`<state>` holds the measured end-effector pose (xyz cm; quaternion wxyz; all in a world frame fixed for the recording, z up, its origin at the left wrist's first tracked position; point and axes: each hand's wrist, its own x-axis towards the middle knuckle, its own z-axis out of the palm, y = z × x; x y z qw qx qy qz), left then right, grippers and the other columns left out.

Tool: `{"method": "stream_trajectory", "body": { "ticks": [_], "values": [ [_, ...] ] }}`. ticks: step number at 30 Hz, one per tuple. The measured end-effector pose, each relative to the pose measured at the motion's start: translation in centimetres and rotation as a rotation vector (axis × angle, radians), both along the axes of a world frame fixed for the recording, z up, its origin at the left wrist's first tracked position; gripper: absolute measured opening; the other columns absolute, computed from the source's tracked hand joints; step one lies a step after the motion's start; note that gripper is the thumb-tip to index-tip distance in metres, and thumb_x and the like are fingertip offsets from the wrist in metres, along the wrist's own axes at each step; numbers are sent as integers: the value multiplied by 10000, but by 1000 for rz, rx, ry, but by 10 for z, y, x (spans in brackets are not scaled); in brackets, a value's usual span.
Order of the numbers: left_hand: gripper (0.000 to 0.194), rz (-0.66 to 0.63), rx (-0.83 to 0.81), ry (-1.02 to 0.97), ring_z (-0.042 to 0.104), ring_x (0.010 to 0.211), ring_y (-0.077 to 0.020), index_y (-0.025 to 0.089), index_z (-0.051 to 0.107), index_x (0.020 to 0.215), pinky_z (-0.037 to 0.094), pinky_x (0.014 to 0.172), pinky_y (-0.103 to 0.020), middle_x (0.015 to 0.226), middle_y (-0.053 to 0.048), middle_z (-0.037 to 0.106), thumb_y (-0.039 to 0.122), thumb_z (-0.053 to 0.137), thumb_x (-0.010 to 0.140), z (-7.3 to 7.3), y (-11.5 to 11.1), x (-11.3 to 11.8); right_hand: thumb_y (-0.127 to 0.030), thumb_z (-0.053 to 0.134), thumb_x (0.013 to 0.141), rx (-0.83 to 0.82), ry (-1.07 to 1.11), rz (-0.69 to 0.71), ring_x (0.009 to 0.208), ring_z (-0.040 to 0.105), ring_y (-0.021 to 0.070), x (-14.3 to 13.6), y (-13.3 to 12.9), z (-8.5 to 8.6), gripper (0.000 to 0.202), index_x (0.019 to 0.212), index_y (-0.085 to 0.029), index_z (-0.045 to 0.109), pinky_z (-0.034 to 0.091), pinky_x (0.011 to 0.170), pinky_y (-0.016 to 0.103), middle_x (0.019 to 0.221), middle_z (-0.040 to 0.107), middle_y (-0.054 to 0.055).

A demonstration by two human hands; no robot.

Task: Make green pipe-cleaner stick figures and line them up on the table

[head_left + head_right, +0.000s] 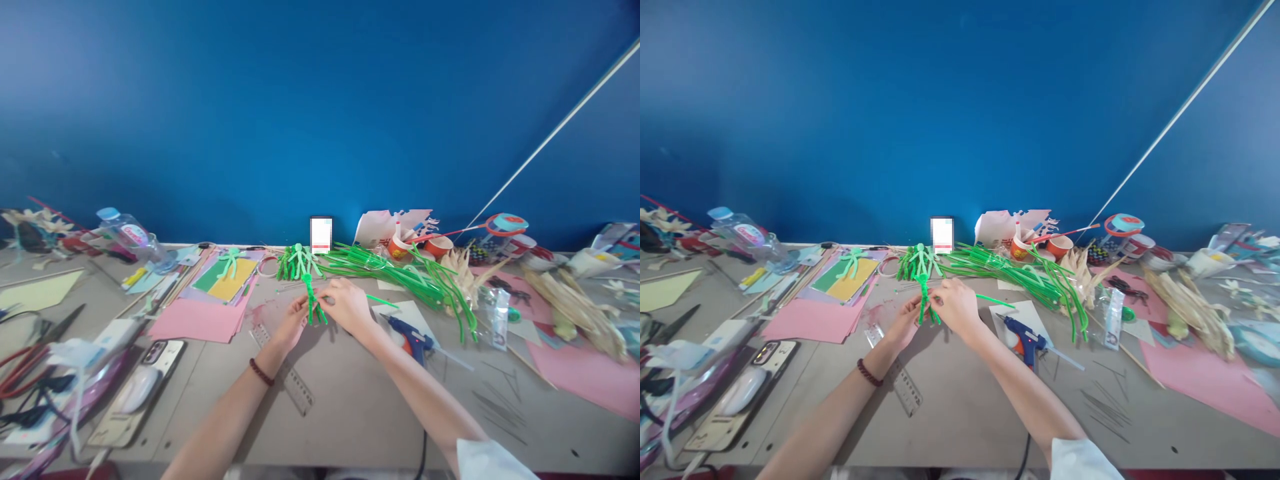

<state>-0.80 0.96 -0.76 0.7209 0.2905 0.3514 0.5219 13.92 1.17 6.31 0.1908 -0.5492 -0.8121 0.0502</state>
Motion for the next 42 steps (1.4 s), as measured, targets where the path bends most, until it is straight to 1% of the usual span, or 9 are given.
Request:
{"method": "stream_trajectory", "body": {
  "ticks": [3, 6, 11, 16, 20, 24, 30, 34, 42],
  "values": [
    [393, -1, 115, 107, 390, 461, -56, 142, 685, 980, 279, 447, -190, 527, 49, 535, 276, 787, 626, -3, -1, 2, -331, 536, 843, -11, -3, 4, 880, 566, 185, -2, 1, -4, 178, 816, -286, 707, 395, 653, 242, 808, 640, 22],
    [386, 14, 166, 139, 413, 506, -68, 134, 687, 964, 295, 475, -193, 588, 21, 566, 308, 779, 632, -6, -2, 4, -305, 545, 842, 7, -9, 22, 870, 559, 184, -3, 4, -10, 162, 823, -274, 702, 392, 671, 248, 806, 638, 26],
    [414, 53, 175, 194, 345, 484, -56, 143, 665, 968, 262, 474, -188, 547, 56, 504, 337, 776, 620, -4, -1, 2, -263, 527, 864, 139, -19, 61, 843, 535, 188, -4, 7, -15, 180, 810, -234, 696, 371, 693, 268, 788, 633, 40],
    [390, 95, 179, 249, 387, 516, -70, 135, 651, 945, 294, 505, -200, 574, 46, 526, 348, 759, 637, 2, -3, 0, -200, 544, 847, 238, 40, 98, 796, 531, 181, -5, 8, -18, 153, 781, -214, 681, 357, 684, 270, 753, 620, 44],
    [386, 32, 215, 213, 469, 562, -104, 157, 673, 965, 336, 527, -211, 634, 9, 607, 389, 734, 662, 4, -4, 1, -172, 569, 804, 182, 141, 111, 803, 553, 166, -5, 7, -17, 107, 788, -224, 661, 367, 663, 248, 796, 627, 22],
    [374, 30, 231, 227, 572, 681, -145, 166, 697, 970, 407, 608, -230, 794, -45, 699, 390, 732, 672, 6, -5, 0, -171, 561, 792, 149, 183, 62, 816, 563, 167, -6, 5, -15, 111, 742, -230, 641, 368, 647, 241, 792, 623, 18],
    [363, 86, 262, 250, 630, 830, -194, 176, 703, 979, 466, 733, -284, 933, -78, 720, 374, 733, 676, 7, -7, 3, -161, 565, 768, 139, 217, 20, 825, 564, 173, -8, 2, -13, 96, 729, -225, 625, 365, 646, 242, 800, 626, 24],
    [328, 154, 338, 353, 615, 969, -225, 195, 712, 983, 452, 857, -332, 1053, -84, 699, 368, 702, 705, 7, -7, 3, -186, 571, 772, 107, 264, 26, 814, 571, 169, -5, 3, -11, 72, 737, -227, 619, 368, 647, 241, 811, 635, 14],
    [263, 221, 470, 504, 585, 946, -211, 201, 725, 902, 432, 874, -341, 969, -65, 689, 397, 572, 818, 11, -9, -4, -193, 567, 782, 97, 313, 64, 806, 583, 165, -4, 4, -10, 103, 706, -232, 623, 377, 661, 240, 807, 641, 12]
  ]
}}
